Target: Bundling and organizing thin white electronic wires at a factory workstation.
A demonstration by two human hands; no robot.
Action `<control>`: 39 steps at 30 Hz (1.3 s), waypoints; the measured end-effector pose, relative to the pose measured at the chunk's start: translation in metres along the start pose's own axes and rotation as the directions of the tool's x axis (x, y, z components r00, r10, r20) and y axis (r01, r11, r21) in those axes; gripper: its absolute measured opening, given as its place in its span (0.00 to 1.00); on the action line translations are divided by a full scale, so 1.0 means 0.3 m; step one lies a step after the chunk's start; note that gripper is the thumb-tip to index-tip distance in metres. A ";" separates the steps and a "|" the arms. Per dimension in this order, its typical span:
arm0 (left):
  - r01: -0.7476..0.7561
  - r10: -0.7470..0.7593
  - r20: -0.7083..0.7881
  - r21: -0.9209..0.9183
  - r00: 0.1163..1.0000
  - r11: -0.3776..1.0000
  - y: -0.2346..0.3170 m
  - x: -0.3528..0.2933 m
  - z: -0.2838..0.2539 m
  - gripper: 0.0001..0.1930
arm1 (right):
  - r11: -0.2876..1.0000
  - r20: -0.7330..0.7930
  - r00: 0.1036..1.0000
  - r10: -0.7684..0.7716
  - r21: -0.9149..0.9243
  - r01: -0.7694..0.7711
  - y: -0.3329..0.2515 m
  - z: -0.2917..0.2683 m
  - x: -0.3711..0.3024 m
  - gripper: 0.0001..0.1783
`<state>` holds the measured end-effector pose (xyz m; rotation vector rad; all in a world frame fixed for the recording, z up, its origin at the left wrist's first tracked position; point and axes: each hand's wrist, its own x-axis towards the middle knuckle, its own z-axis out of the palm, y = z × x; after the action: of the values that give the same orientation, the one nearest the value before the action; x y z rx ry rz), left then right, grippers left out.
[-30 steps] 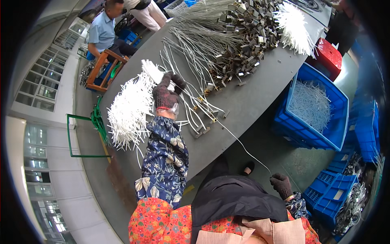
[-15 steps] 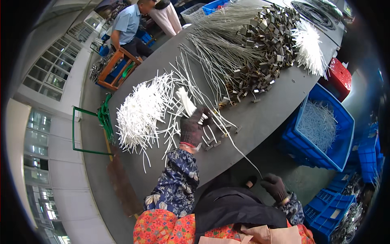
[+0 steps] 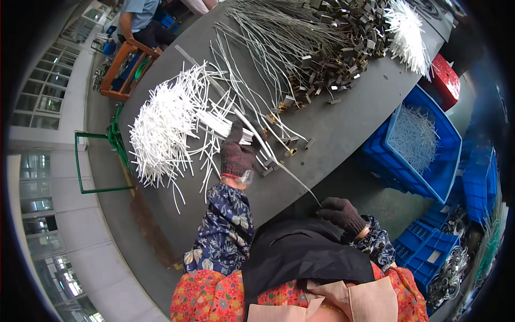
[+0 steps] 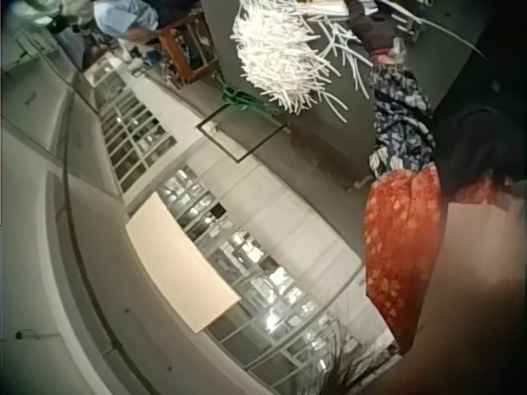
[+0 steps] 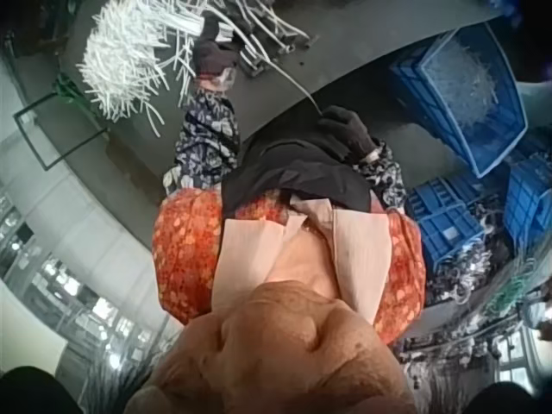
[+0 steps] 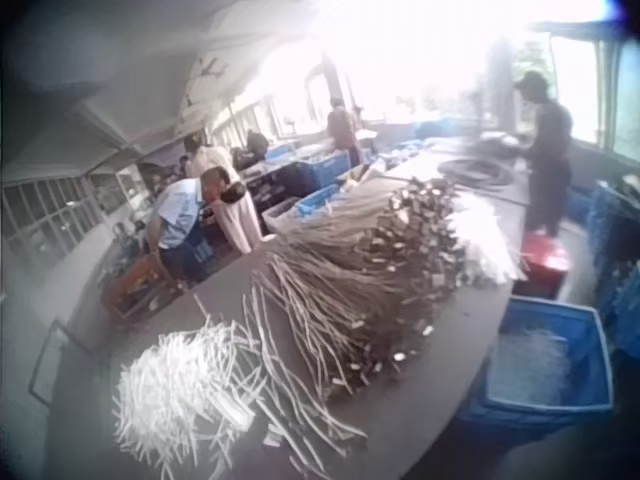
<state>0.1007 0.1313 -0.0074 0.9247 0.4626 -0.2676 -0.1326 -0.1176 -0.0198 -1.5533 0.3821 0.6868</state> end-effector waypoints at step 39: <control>-0.025 0.202 -0.149 0.743 0.968 0.669 -0.015 0.060 -0.281 0.12 | 0.676 -0.077 0.915 -0.397 -0.699 0.234 -0.413 -0.014 0.592 0.18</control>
<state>0.0919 0.1969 -0.0628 1.8027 0.5029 -0.2380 0.0799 -0.0794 -0.0350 -2.3506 -0.0089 0.3768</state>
